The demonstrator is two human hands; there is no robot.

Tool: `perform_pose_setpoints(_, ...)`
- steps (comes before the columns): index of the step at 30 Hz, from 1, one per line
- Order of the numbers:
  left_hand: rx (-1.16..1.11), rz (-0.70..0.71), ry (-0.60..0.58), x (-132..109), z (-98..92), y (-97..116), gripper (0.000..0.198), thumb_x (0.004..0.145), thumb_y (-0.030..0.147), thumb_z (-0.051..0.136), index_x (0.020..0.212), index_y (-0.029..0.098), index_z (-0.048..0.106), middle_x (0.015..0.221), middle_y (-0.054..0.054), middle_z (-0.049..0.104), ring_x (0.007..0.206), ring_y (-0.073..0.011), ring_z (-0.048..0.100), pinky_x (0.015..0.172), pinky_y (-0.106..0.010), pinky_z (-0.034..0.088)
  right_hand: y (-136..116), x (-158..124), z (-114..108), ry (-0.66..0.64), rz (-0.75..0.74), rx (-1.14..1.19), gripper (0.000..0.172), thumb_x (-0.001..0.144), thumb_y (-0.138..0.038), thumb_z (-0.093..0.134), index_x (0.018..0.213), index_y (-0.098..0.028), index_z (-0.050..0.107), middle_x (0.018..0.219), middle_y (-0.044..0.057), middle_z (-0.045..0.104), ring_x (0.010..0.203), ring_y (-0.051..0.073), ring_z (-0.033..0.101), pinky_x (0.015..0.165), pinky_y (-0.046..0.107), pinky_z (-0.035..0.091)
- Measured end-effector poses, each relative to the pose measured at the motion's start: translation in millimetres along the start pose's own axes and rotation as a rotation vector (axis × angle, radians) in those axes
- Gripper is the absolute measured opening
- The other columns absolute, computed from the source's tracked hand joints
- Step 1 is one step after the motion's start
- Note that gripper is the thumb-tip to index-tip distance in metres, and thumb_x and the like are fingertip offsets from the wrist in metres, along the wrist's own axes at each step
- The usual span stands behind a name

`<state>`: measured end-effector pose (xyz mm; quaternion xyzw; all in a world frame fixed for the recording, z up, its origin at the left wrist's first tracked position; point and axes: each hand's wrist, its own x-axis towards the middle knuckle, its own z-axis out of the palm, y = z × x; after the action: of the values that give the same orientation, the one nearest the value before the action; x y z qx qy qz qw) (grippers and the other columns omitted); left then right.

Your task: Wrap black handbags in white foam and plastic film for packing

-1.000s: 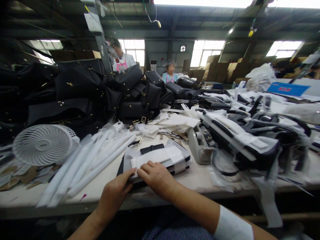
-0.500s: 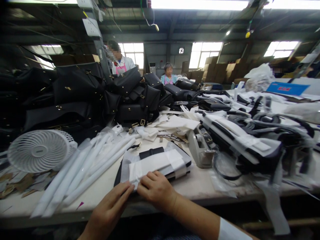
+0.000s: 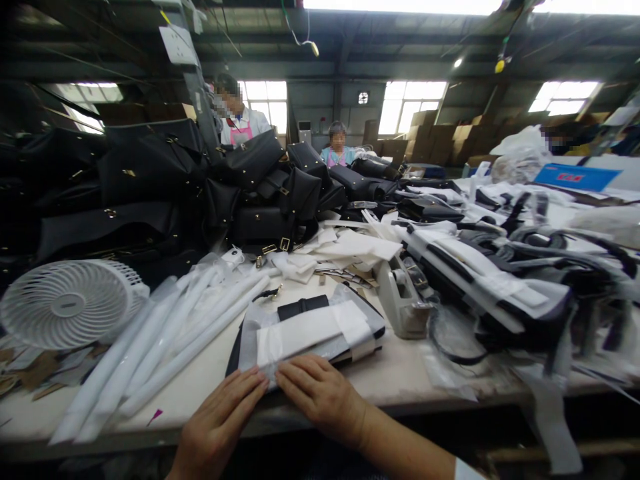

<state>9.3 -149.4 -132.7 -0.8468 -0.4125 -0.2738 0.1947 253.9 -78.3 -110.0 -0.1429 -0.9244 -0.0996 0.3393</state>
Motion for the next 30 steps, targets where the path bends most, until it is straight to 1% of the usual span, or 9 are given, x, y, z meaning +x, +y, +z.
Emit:
perform_pose_setpoints(4, -0.037, -0.037, -0.009, 2, -0.8, 1, 0.041, 0.095, 0.006, 0.044, 0.133, 0.019, 0.054, 0.126, -0.007, 0.067, 0.122, -0.0205, 0.058, 0.103, -0.04, 0.051, -13, -19, -9, -0.104, -0.046, -0.037, 0.037, 0.1, -0.014, 0.043, 0.135, -0.016, 0.054, 0.138, 0.005, 0.059, 0.132, 0.023, 0.047, 0.114, 0.045, 0.037)
perform_pose_setpoints(6, -0.062, -0.06, -0.016, 2, -0.5, 1, 0.041, 0.095, 0.007, 0.046, 0.133, 0.019, 0.054, 0.125, -0.007, 0.067, 0.122, -0.0211, 0.058, 0.104, -0.04, 0.051, -23, -32, -7, -0.144, -0.051, -0.075, 0.04, 0.098, -0.014, 0.046, 0.138, -0.019, 0.052, 0.143, 0.003, 0.054, 0.137, 0.025, 0.041, 0.116, 0.048, 0.033)
perform_pose_setpoints(8, -0.082, -0.094, -0.022, 2, -0.2, 3, 0.041, 0.094, 0.007, 0.048, 0.132, 0.02, 0.055, 0.124, -0.007, 0.067, 0.122, -0.0214, 0.058, 0.104, -0.041, 0.05, -31, -44, 2, -0.157, -0.003, -0.116, 0.043, 0.098, -0.013, 0.045, 0.14, -0.022, 0.05, 0.146, 0.003, 0.051, 0.139, 0.026, 0.04, 0.115, 0.048, 0.034)
perform_pose_setpoints(11, -0.098, -0.12, -0.025, 2, 0.1, 4, 0.041, 0.093, 0.006, 0.048, 0.131, 0.021, 0.056, 0.125, -0.007, 0.066, 0.122, -0.0215, 0.057, 0.105, -0.041, 0.049, -41, -50, 20, -0.098, 0.039, -0.141, 0.044, 0.099, -0.013, 0.043, 0.14, -0.027, 0.05, 0.144, 0.002, 0.053, 0.137, 0.024, 0.041, 0.116, 0.048, 0.032)
perform_pose_setpoints(14, -0.098, -0.103, -0.016, 0, 1.3, 3, 0.04, 0.094, 0.008, 0.048, 0.131, 0.021, 0.055, 0.126, -0.007, 0.066, 0.122, -0.0218, 0.058, 0.105, -0.042, 0.049, -46, -44, 31, -0.029, 0.07, -0.146, 0.039, 0.098, -0.017, 0.048, 0.135, -0.028, 0.055, 0.139, 0.0, 0.058, 0.134, 0.022, 0.045, 0.117, 0.048, 0.029)
perform_pose_setpoints(18, -0.056, -0.066, 0.006, -3, 4.7, -1, 0.041, 0.095, 0.009, 0.046, 0.133, 0.021, 0.054, 0.128, -0.007, 0.065, 0.121, -0.0224, 0.058, 0.104, -0.041, 0.05, -45, -32, 34, 0.021, 0.067, -0.099, 0.027, 0.096, -0.019, 0.054, 0.121, -0.024, 0.063, 0.132, 0.001, 0.064, 0.125, 0.019, 0.053, 0.112, 0.042, 0.037)
perform_pose_setpoints(22, -0.033, -0.033, 0.04, -1, 4.8, -3, 0.038, 0.095, 0.011, 0.047, 0.131, 0.02, 0.056, 0.126, -0.007, 0.066, 0.118, -0.0221, 0.061, 0.102, -0.039, 0.051, -39, -27, 32, 0.087, 0.035, -0.017, 0.015, 0.095, -0.019, 0.057, 0.106, -0.019, 0.067, 0.116, 0.0, 0.072, 0.11, 0.014, 0.061, 0.101, 0.034, 0.046)
perform_pose_setpoints(25, -0.043, -0.041, 0.05, 2, 3.1, -2, 0.035, 0.096, 0.012, 0.048, 0.128, 0.019, 0.058, 0.123, -0.007, 0.067, 0.115, -0.022, 0.062, 0.1, -0.04, 0.052, -38, -28, 29, 0.05, 0.031, 0.013, 0.017, 0.097, -0.019, 0.053, 0.109, -0.018, 0.065, 0.11, 0.002, 0.074, 0.106, 0.013, 0.063, 0.094, 0.031, 0.049)
perform_pose_setpoints(30, -0.089, -0.074, 0.01, -1, 6.0, -1, 0.039, 0.094, 0.007, 0.047, 0.13, 0.018, 0.055, 0.126, -0.008, 0.064, 0.121, -0.0223, 0.057, 0.103, -0.043, 0.05, -43, -38, 21, -0.124, 0.064, -0.04, 0.034, 0.102, -0.016, 0.037, 0.129, -0.016, 0.058, 0.128, 0.005, 0.066, 0.12, 0.017, 0.055, 0.107, 0.038, 0.041)
